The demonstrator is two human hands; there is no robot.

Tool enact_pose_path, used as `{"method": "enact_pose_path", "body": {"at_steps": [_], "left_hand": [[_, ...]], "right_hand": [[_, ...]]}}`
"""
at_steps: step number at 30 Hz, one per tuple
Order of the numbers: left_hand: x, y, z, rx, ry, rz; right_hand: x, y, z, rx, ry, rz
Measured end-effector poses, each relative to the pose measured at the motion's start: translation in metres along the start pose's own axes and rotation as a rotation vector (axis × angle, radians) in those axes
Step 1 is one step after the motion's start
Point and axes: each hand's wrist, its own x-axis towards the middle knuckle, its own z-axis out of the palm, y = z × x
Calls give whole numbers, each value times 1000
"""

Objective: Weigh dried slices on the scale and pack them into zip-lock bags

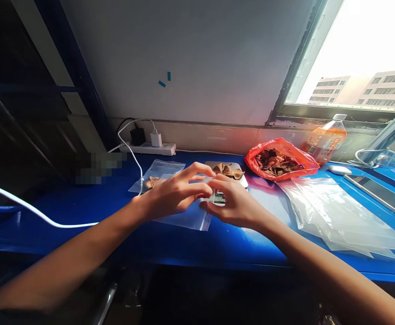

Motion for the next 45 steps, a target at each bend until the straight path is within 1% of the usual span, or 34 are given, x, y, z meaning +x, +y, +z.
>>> {"method": "enact_pose_path", "body": {"at_steps": [2, 4, 7, 9, 12, 15, 17, 19, 21, 22, 23, 25, 27, 29, 31, 35, 37, 40, 43, 45], "left_hand": [[1, 4, -4, -5, -18, -10], [3, 7, -7, -28, -42, -32], [4, 8, -10, -70, -116, -61], [4, 7, -10, -76, -164, -72], [3, 6, -9, -72, -196, -68], [2, 5, -10, -13, -181, -92], [1, 2, -11, 33, -151, -115], [0, -4, -12, 64, -100, -130], [-2, -11, -13, 76, -27, -151], [-2, -14, -14, 77, 10, -169], [-3, -16, -15, 78, 44, -195], [-5, -21, -16, 74, 89, -246], [-6, -24, -17, 66, 107, -284], [-8, -28, -18, 52, 114, -304], [-10, -32, -17, 43, 122, -312], [-14, -40, -11, 37, 97, -345], [-16, -42, -8, 31, 80, -364], [-18, -43, -4, 16, 97, -375], [-19, -43, -1, -11, 121, -390], [-18, -44, 3, -29, 135, -393]], "right_hand": [[-1, -1, -1, -37, 10, 1], [-3, -1, -1, -97, 58, 0], [-4, -1, -1, -179, 119, 4], [-4, 0, -1, -194, 108, -8], [-4, 2, 0, -182, 88, -24], [0, 7, -2, -162, 145, -31], [4, 14, -8, -123, 206, -50], [11, 28, -17, -97, 295, -53], [19, 46, -27, -143, 350, -35], [22, 56, -32, -196, 328, -21], [26, 65, -35, -254, 269, -12], [33, 81, -37, -326, 91, -10], [40, 91, -34, -307, -40, -30], [47, 96, -28, -253, -73, -55], [52, 97, -20, -247, -44, -55], [56, 98, -10, -298, 51, 32], [55, 97, -9, -284, 68, 75], [53, 89, -12, -216, 115, 117], [57, 68, -20, -144, 153, 79], [64, 50, -23, -159, 108, -16]]}}
